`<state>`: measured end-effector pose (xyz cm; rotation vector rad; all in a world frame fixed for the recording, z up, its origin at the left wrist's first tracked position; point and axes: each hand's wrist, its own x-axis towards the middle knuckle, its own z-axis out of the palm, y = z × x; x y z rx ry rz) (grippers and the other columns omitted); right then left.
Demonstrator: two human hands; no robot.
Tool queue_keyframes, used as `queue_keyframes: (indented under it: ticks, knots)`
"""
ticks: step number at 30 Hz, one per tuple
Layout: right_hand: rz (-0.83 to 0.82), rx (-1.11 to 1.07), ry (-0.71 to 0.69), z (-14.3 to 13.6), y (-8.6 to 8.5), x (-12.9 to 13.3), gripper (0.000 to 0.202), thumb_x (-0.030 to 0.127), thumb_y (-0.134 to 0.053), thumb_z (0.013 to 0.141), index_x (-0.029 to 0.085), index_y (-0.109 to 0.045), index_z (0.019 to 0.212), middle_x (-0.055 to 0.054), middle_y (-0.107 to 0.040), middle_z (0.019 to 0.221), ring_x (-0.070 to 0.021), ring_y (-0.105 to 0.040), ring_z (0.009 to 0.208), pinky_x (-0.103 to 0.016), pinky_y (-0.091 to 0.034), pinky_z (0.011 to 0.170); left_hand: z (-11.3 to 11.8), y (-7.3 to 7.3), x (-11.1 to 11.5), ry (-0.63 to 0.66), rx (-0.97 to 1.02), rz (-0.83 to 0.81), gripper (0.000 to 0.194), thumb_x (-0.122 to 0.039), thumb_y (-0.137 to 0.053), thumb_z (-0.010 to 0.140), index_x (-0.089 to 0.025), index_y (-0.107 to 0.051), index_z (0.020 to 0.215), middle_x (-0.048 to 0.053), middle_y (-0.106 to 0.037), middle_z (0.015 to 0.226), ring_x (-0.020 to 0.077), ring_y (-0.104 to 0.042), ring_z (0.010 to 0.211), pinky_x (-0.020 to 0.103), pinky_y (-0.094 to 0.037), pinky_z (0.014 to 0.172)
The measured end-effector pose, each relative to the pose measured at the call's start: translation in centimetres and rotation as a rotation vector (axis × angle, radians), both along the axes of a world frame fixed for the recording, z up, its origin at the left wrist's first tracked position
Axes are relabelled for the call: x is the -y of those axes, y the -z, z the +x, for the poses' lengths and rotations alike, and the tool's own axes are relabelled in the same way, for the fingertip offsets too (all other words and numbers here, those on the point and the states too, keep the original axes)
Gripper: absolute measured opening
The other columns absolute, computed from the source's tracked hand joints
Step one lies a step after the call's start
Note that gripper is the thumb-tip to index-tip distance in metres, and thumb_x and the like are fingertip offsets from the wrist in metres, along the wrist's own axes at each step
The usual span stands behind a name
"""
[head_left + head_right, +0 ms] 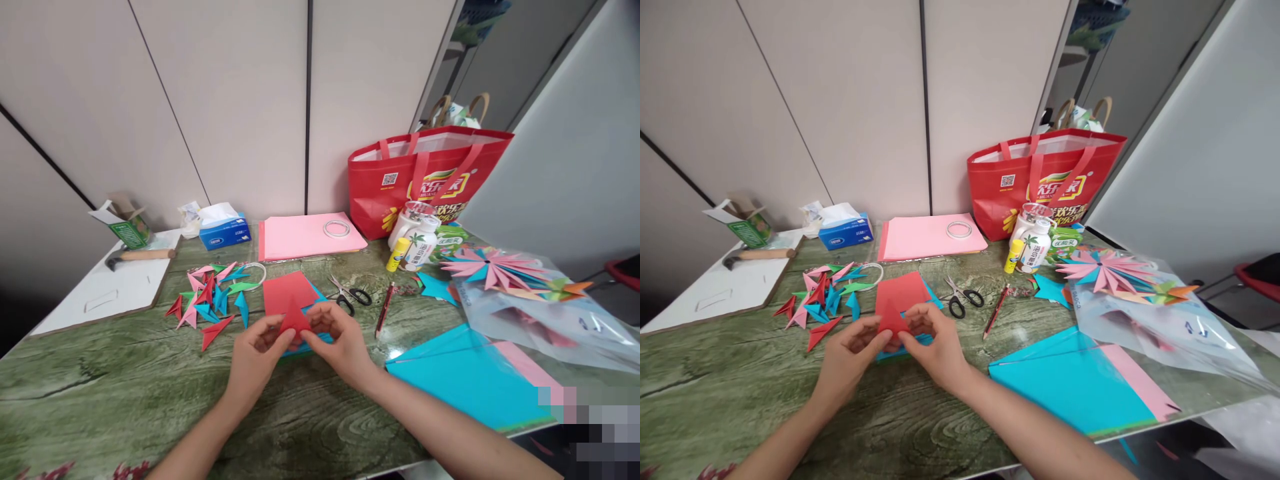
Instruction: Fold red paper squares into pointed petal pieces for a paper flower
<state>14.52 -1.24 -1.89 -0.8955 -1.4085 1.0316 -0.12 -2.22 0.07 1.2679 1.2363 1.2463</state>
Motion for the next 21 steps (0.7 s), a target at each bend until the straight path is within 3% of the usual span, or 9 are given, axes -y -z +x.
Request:
queue_keyframes:
  ticks: [3,6,11,17,21]
  knots:
    - [-0.118,-0.002,-0.093,-0.2,0.2,-0.1,0.023,0.018,-0.061,0.068,0.018,-0.051,0.089,0.0,-0.058,0.074,-0.012,-0.056,0.067,-0.023,-0.045,0.06,0.1,-0.1,0.1,0.094,-0.024,-0.057,0.012,-0.026,-0.063,0.07,-0.015,-0.062,0.067,0.0,-0.065,0.055,0.0141,-0.062,0.049,0.023,-0.052,0.053]
    - [-0.237,-0.044,-0.18,-0.4,0.6,-0.4,0.013,0.026,-0.061,0.069,0.016,-0.054,0.074,0.002,-0.055,0.064,-0.0097,-0.051,0.056,-0.023,-0.043,0.053,0.3,-0.2,0.3,0.121,-0.028,-0.076,0.016,-0.029,-0.061,0.071,-0.015,-0.06,0.064,0.0,-0.064,0.052,0.015,-0.062,0.046,0.025,-0.052,0.049]
    - [-0.302,-0.05,-0.197,-0.6,0.9,-0.6,0.017,0.03,-0.063,0.068,0.016,-0.053,0.068,0.004,-0.051,0.056,-0.0076,-0.045,0.048,-0.021,-0.039,0.046,0.6,0.0,0.6,0.073,-0.045,-0.073,0.018,-0.031,-0.063,0.069,-0.015,-0.056,0.061,-0.001,-0.062,0.047,0.0146,-0.061,0.042,0.023,-0.05,0.044]
    - [-0.094,0.044,-0.004,-0.3,0.7,-0.1,0.015,0.022,-0.061,0.071,0.018,-0.057,0.085,-0.003,-0.058,0.083,-0.0138,-0.055,0.075,-0.024,-0.047,0.061,0.6,0.4,-0.1,0.013,0.111,-0.108,0.019,-0.032,-0.064,0.067,-0.016,-0.055,0.073,-0.002,-0.064,0.057,0.0182,-0.064,0.05,0.03,-0.054,0.052]
    - [0.229,0.097,0.155,0.2,-1.8,-0.4,0.016,0.014,-0.05,0.08,0.02,-0.057,0.092,-0.004,-0.057,0.086,-0.0149,-0.055,0.081,-0.028,-0.047,0.069,0.1,0.8,-0.7,-0.016,0.193,-0.096,0.029,-0.031,-0.064,0.067,-0.016,-0.053,0.089,0.003,-0.067,0.082,0.0189,-0.066,0.057,0.033,-0.054,0.056]
